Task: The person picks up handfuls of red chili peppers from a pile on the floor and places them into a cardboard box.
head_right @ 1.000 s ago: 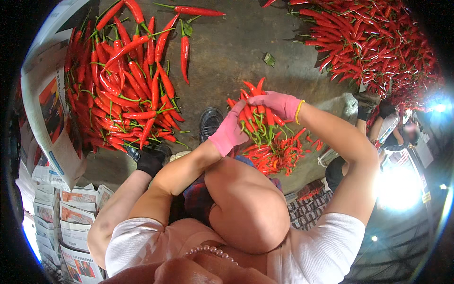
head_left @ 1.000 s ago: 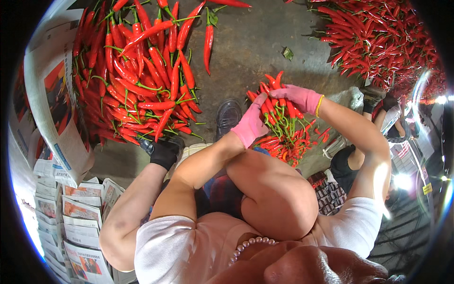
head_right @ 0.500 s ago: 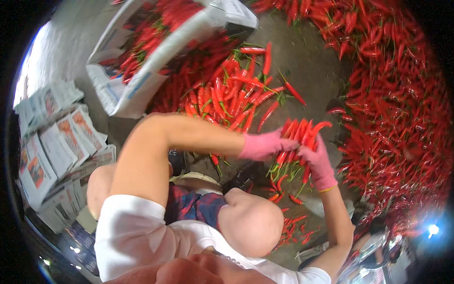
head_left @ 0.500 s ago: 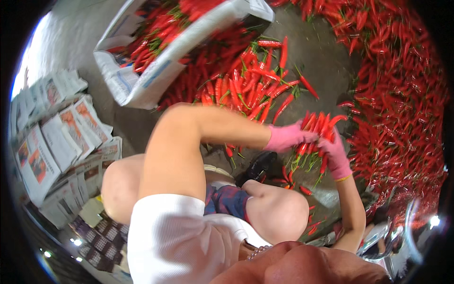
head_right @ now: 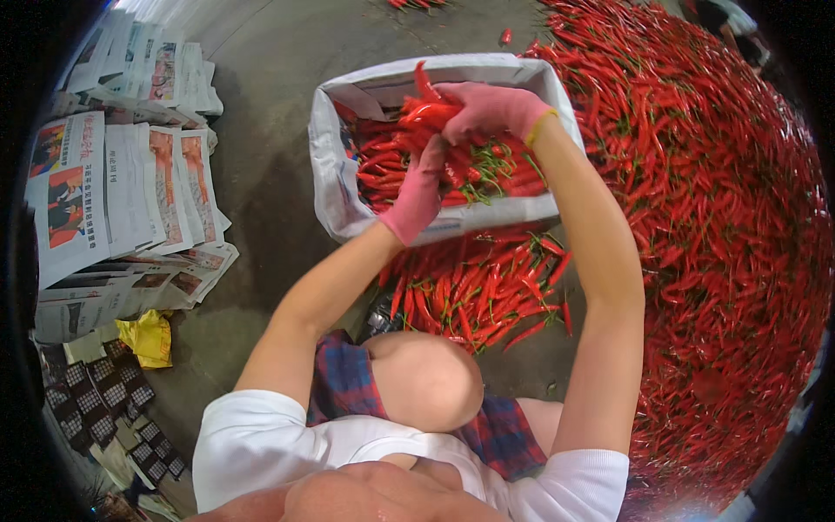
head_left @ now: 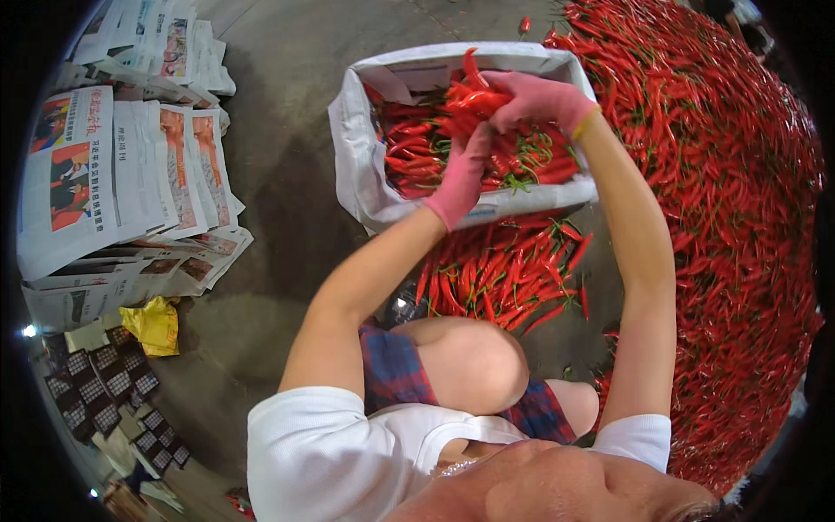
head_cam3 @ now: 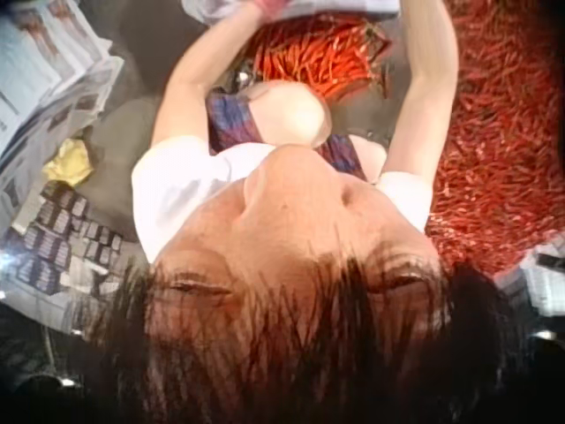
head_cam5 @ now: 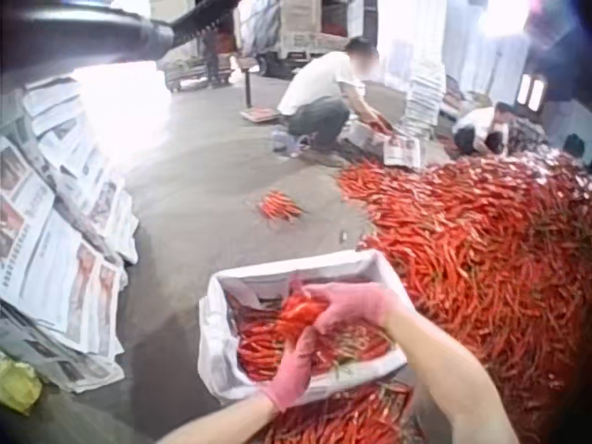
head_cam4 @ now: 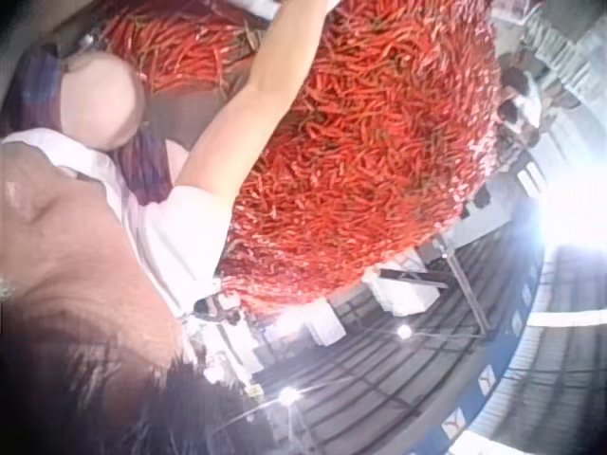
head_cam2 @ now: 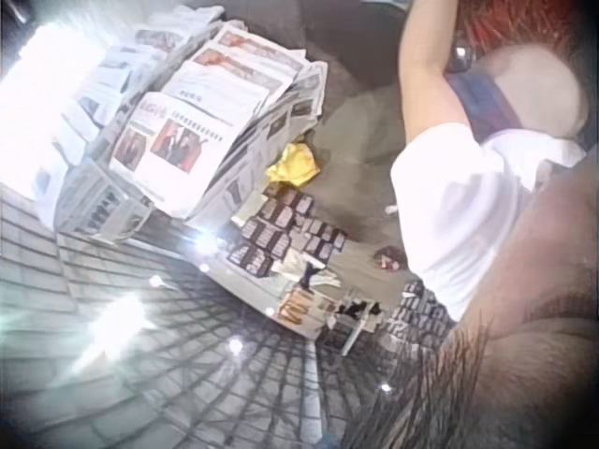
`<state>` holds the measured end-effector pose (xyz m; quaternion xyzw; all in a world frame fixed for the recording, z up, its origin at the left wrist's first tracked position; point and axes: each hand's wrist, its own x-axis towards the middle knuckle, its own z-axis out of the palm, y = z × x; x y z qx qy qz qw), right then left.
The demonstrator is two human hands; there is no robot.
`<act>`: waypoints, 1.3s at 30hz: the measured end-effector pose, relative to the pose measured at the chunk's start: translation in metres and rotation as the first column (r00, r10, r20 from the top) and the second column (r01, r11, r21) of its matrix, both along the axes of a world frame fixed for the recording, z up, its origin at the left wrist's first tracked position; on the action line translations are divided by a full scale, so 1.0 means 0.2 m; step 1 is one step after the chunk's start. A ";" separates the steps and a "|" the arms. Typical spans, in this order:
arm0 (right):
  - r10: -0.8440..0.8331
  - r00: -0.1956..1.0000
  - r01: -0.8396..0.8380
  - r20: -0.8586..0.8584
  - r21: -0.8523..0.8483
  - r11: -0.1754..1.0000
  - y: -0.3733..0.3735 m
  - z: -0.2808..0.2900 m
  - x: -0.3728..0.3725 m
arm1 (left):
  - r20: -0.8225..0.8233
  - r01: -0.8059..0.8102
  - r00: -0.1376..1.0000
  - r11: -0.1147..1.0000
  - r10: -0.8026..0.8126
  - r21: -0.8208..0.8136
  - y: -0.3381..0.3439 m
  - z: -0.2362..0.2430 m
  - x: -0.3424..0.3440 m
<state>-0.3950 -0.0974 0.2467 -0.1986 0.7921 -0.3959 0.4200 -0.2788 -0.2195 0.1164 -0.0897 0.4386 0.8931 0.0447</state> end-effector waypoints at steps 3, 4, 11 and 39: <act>0.191 0.971 -0.207 0.141 0.101 0.973 -0.41 -0.27 -0.25 | 0.416 -0.131 0.908 0.973 0.041 0.190 -0.22 -0.18 -0.07; 0.232 0.956 -0.252 0.179 0.094 0.963 -0.52 -0.34 -0.31 | 0.490 -0.194 0.870 0.952 0.055 0.238 -0.28 -0.21 -0.09; 0.406 0.914 -0.361 -0.021 0.413 0.836 -0.89 -0.76 -0.51 | 0.820 -0.502 0.572 0.795 0.009 0.341 -0.43 -0.41 -0.31; 0.094 0.649 0.278 -0.755 0.349 0.895 -0.54 -0.82 -0.28 | 0.702 -0.503 0.710 0.729 0.043 0.465 -0.47 -0.35 -0.21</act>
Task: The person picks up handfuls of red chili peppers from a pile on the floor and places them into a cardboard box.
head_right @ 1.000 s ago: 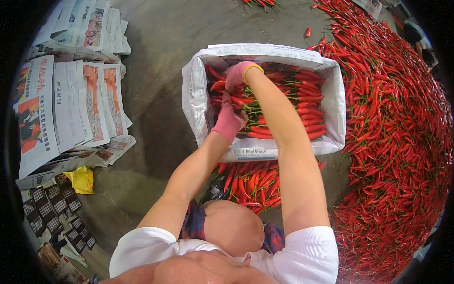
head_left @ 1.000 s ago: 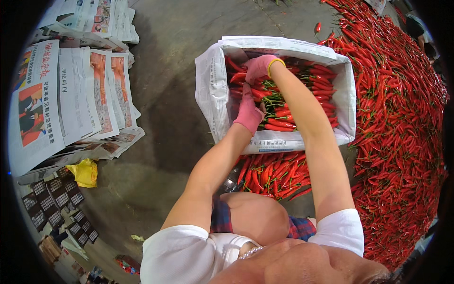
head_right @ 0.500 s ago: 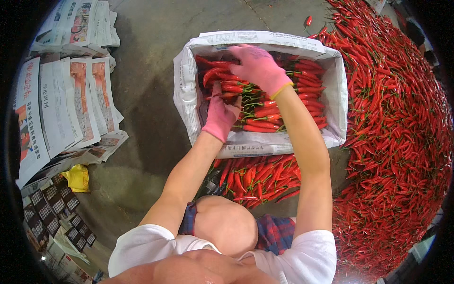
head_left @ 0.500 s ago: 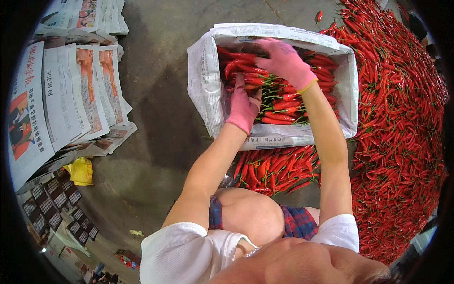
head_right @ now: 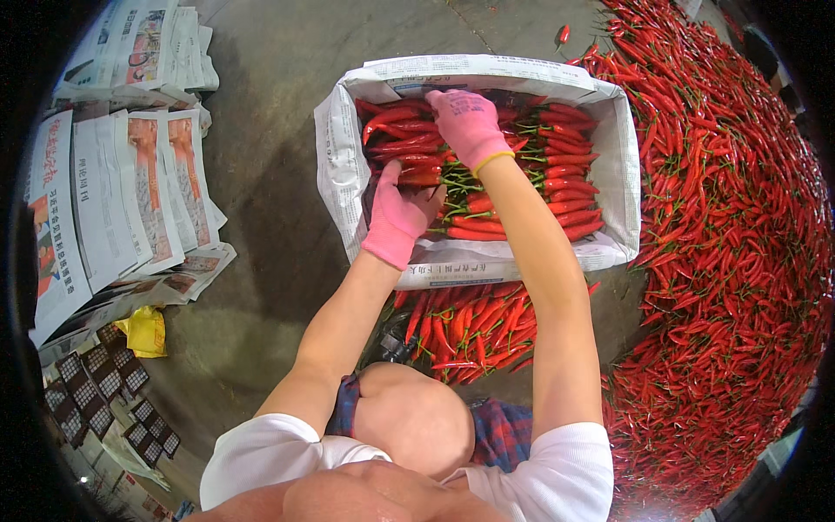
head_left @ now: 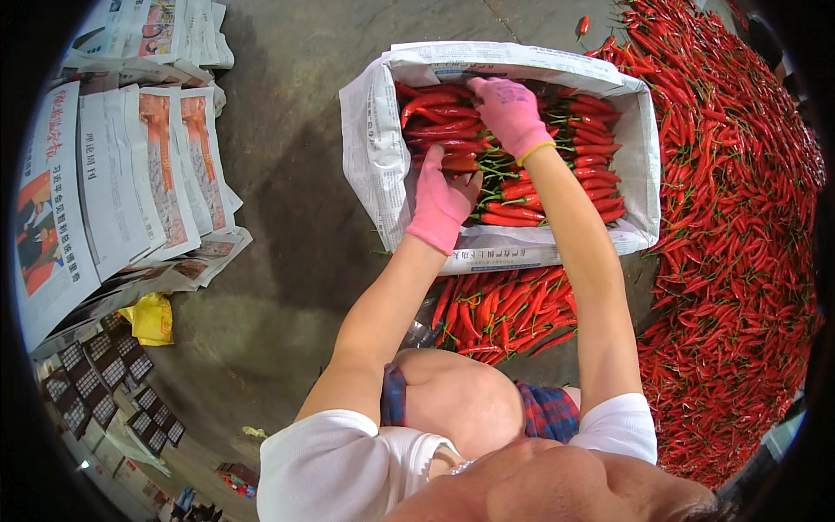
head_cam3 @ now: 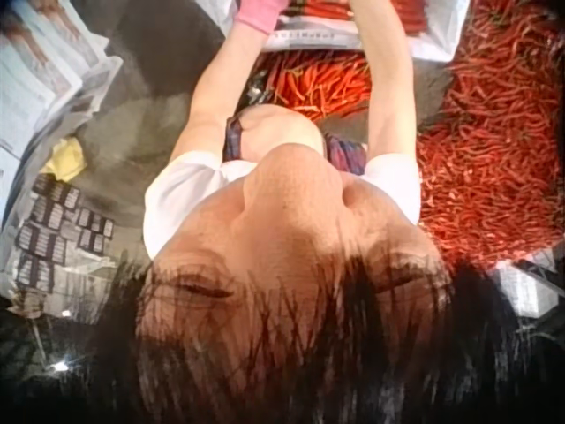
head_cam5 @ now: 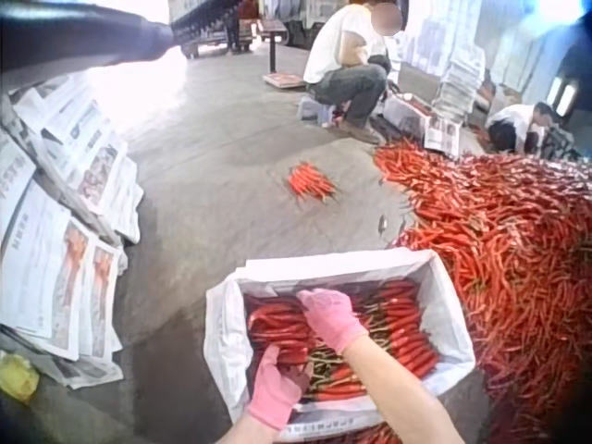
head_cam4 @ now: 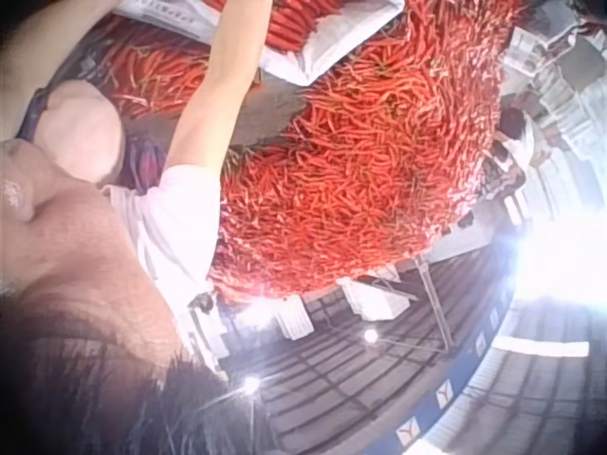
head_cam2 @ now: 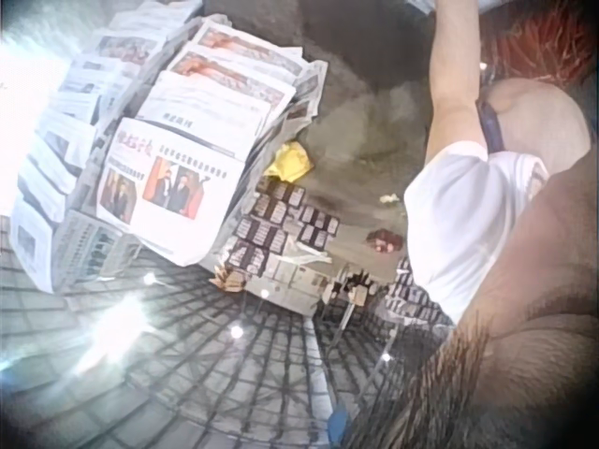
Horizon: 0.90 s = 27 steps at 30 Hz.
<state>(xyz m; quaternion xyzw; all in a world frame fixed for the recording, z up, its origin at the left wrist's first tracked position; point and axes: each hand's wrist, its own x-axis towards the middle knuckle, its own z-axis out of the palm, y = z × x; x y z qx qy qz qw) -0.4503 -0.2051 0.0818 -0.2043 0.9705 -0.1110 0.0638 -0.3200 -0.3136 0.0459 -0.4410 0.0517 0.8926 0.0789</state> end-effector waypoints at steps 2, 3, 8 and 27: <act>-0.041 0.998 0.038 -0.037 -0.079 0.996 0.02 0.03 0.07 | 0.014 0.016 1.000 0.999 -0.016 -0.037 -0.03 0.02 0.03; -0.061 0.997 0.054 -0.042 -0.136 0.989 0.04 0.04 0.10 | 0.021 0.025 0.999 0.998 -0.024 -0.051 -0.04 0.02 0.04; 0.044 0.998 -0.044 0.034 0.001 0.999 -0.03 -0.05 0.07 | -0.184 0.028 0.981 0.983 -0.062 -0.183 -0.02 -0.03 0.09; 0.243 0.970 -0.242 0.021 0.202 0.949 0.03 0.04 0.24 | -0.055 0.071 0.995 0.988 -0.079 -0.134 -0.03 0.00 0.16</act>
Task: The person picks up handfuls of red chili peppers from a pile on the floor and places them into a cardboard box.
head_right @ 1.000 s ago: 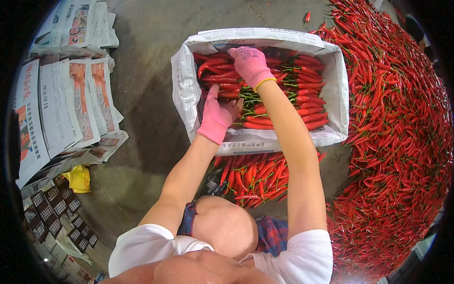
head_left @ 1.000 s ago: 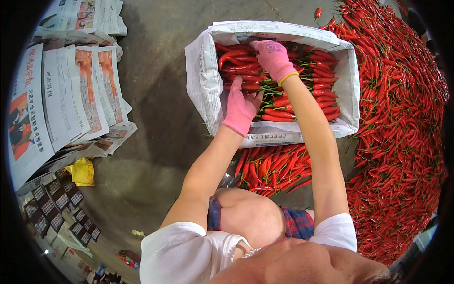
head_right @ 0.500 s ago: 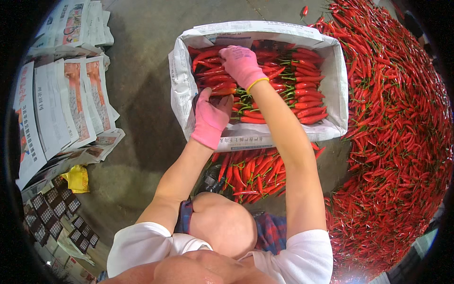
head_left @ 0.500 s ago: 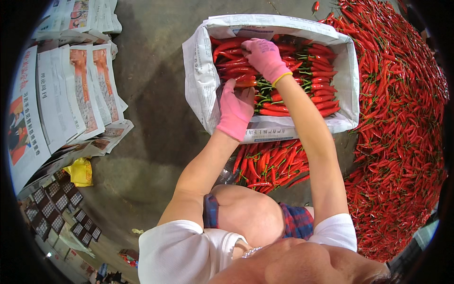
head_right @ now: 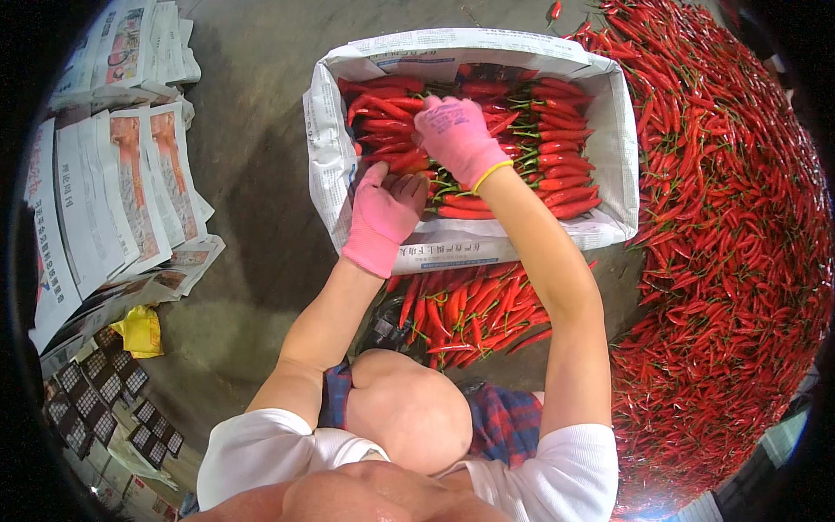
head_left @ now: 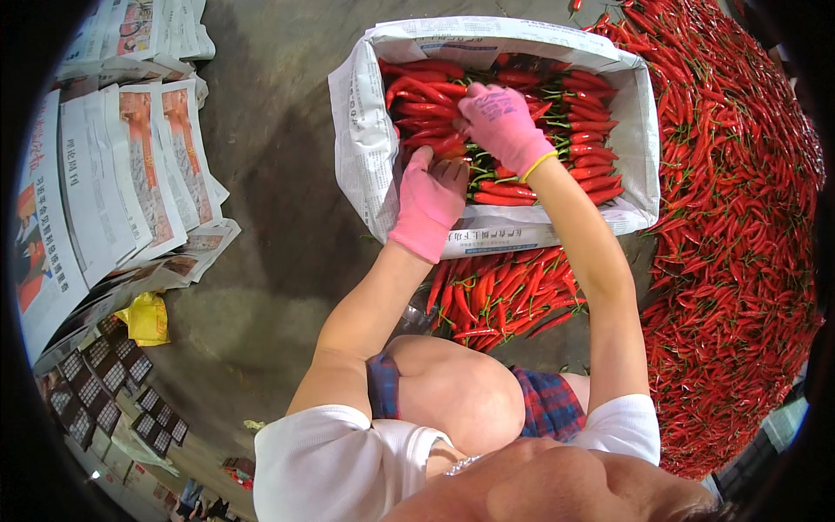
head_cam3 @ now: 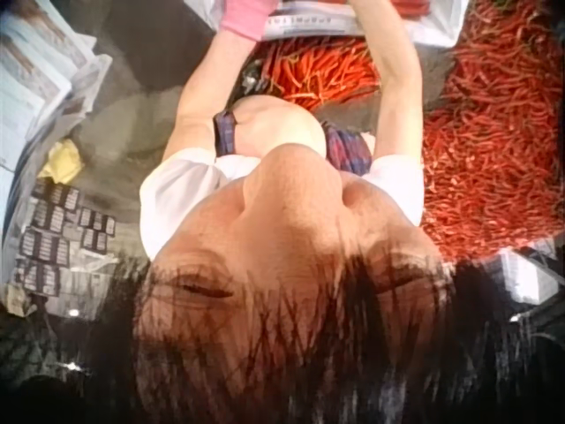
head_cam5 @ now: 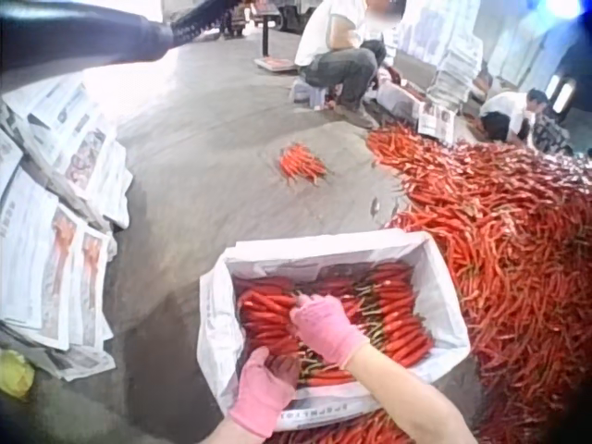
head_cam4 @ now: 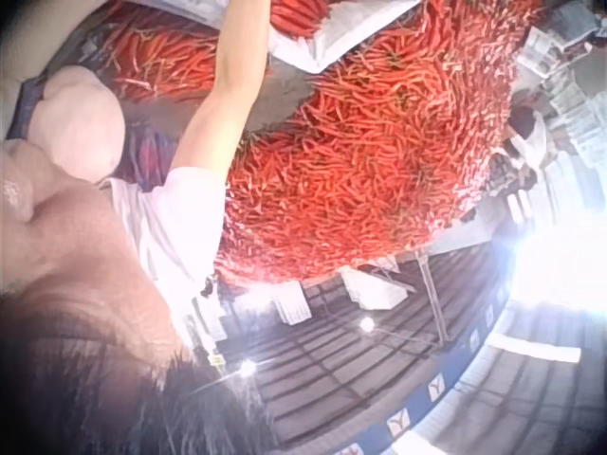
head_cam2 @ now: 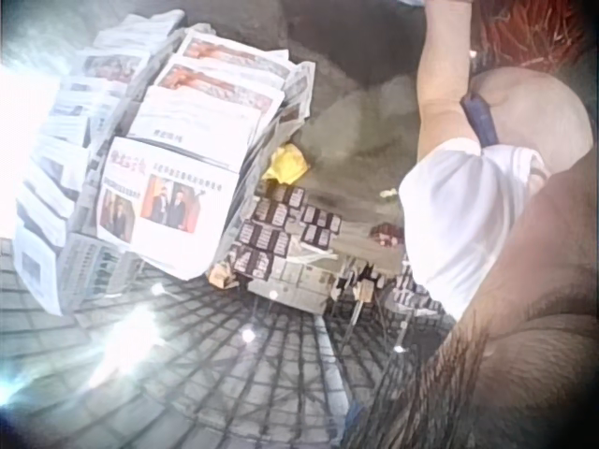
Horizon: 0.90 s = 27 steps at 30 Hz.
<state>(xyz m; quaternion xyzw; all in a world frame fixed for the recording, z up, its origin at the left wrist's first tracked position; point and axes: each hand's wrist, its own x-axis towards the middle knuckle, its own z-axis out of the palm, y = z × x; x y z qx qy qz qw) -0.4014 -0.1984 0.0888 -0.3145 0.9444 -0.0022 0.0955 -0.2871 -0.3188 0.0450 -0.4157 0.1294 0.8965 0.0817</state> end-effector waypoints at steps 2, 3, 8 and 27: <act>0.019 0.991 -0.034 0.135 0.111 0.993 -0.05 0.05 0.04 | -0.019 0.026 0.999 0.994 -0.029 -0.110 -0.02 -0.13 0.04; 0.034 0.994 -0.042 0.108 0.075 0.996 -0.12 0.08 0.05 | -0.142 0.119 0.972 0.911 -0.188 -0.395 -0.08 -0.33 0.12; -0.013 1.000 0.015 -0.017 0.113 0.993 -0.02 0.08 0.03 | 0.043 -0.012 0.999 0.993 0.018 -0.118 0.10 0.06 0.06; 0.024 0.997 0.014 0.078 -0.461 0.887 0.01 -0.05 -0.02 | 0.125 -0.087 0.988 0.996 0.087 -0.007 -0.01 0.05 0.05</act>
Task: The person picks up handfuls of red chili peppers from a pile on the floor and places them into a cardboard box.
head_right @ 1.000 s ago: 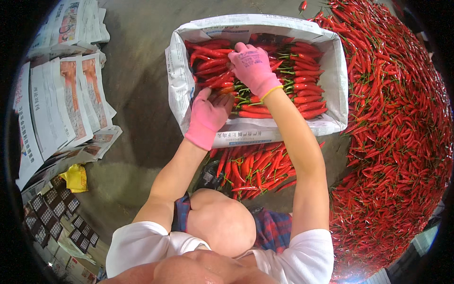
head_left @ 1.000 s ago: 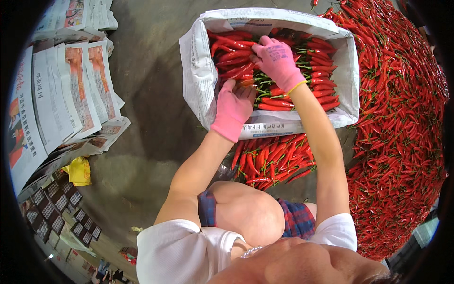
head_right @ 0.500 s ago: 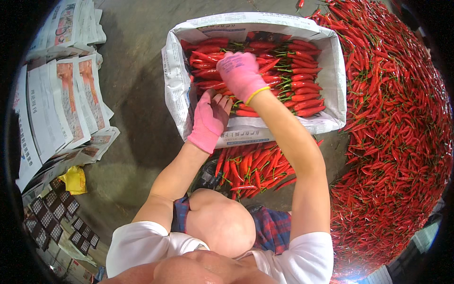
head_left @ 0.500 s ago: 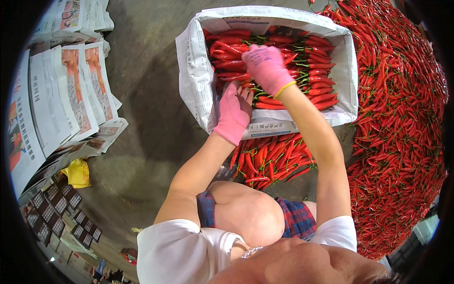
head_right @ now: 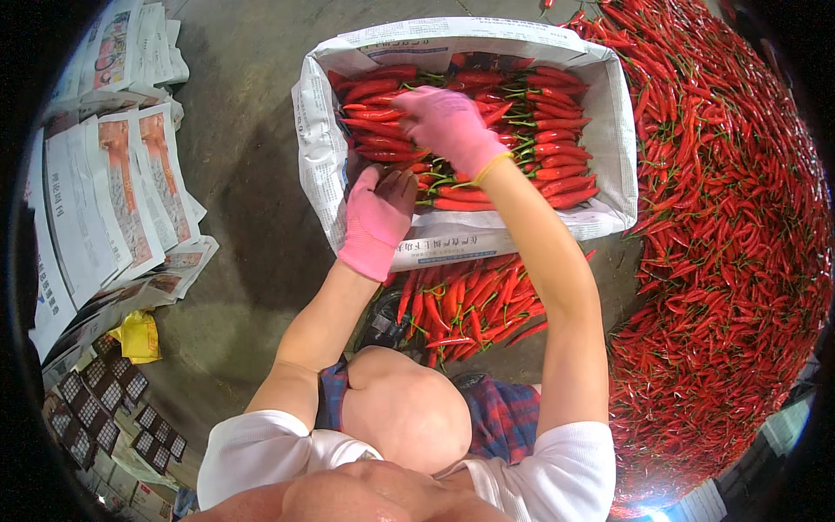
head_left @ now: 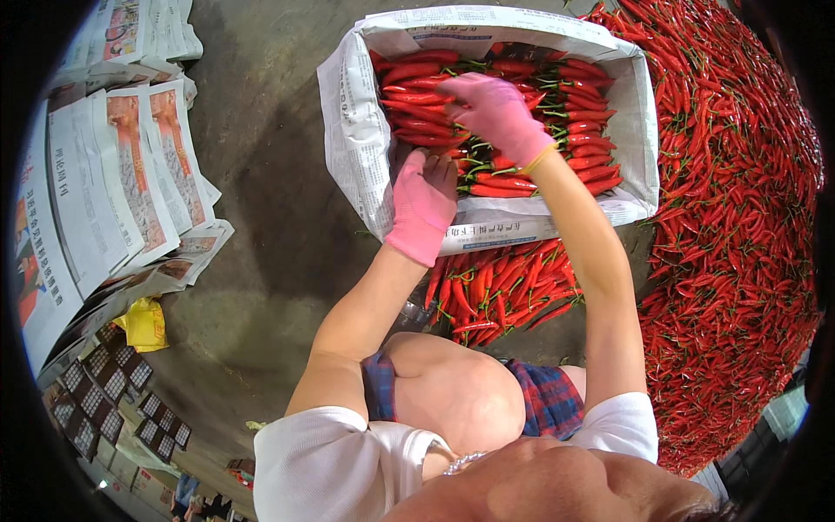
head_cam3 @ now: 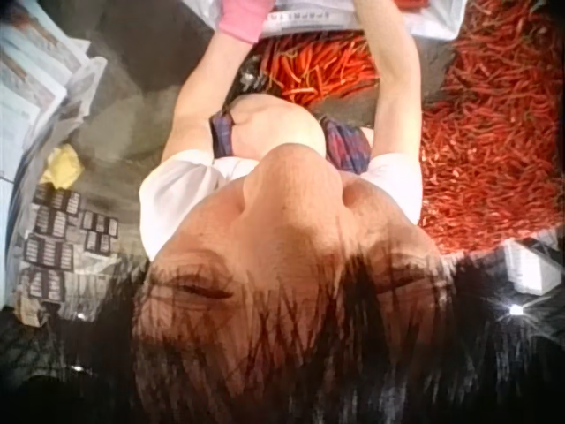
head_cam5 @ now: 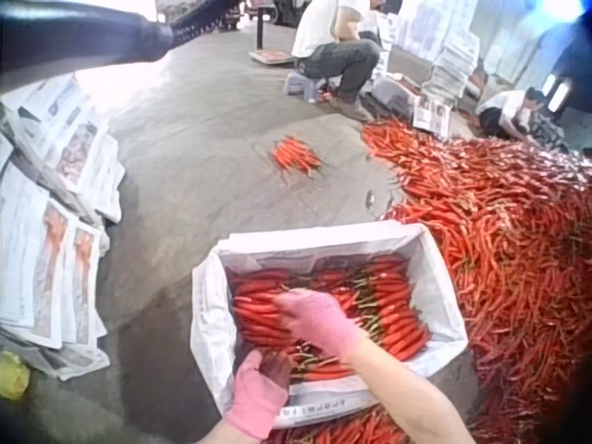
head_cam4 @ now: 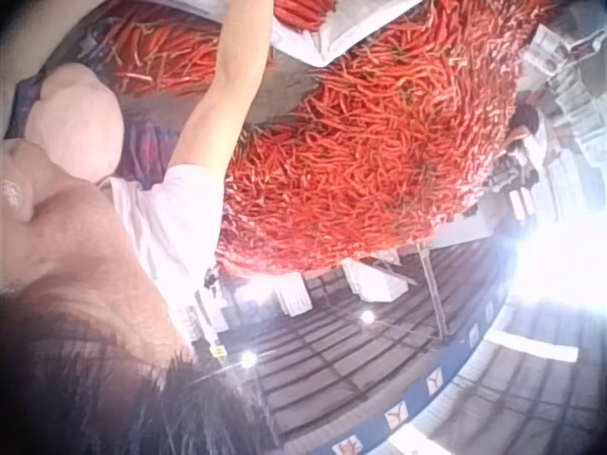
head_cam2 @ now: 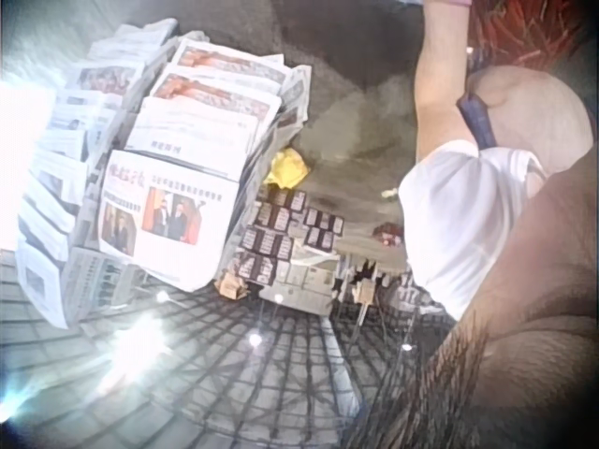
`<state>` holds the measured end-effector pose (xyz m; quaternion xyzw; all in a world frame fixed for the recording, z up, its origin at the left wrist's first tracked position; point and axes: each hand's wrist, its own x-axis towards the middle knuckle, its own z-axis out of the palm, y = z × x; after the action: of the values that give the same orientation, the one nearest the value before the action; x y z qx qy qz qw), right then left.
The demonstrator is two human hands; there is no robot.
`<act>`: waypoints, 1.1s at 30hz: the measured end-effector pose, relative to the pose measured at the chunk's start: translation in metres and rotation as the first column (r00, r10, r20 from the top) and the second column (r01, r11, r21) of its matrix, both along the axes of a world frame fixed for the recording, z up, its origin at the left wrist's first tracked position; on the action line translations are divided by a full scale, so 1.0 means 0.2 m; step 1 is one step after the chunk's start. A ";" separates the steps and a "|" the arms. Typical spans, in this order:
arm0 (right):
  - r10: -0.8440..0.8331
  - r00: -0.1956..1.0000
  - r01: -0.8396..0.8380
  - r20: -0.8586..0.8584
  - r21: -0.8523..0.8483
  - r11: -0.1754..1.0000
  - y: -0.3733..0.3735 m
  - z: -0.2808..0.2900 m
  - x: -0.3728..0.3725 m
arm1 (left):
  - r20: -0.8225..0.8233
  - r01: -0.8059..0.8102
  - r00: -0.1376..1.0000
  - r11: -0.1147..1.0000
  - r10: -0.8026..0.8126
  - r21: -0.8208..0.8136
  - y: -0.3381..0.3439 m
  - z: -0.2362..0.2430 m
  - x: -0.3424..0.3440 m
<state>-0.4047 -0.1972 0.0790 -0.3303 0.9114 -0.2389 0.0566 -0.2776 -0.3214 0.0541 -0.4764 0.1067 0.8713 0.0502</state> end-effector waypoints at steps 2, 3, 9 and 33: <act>-0.352 0.905 0.394 0.238 -0.163 0.904 0.12 0.02 -0.02 | -0.270 0.064 0.957 0.984 -0.109 -0.168 -0.04 -0.20 0.08; -0.430 0.841 0.486 0.329 -0.109 0.867 0.17 0.05 -0.01 | -0.196 0.018 0.980 0.996 -0.035 -0.087 -0.02 -0.10 0.04; -0.421 0.900 0.417 0.109 0.058 0.907 0.16 -0.14 0.00 | -0.188 -0.014 0.982 0.994 -0.007 -0.110 0.00 -0.19 0.03; -0.026 0.998 0.022 0.052 0.077 0.997 0.03 -0.01 -0.10 | 0.003 0.233 0.677 0.210 -0.736 -0.949 -0.08 -0.11 0.04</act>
<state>-0.4255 -0.1917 0.0779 -0.3105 0.9219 -0.2134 0.0905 -0.2695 -0.3383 0.0327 -0.1414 0.7142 0.6842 0.0412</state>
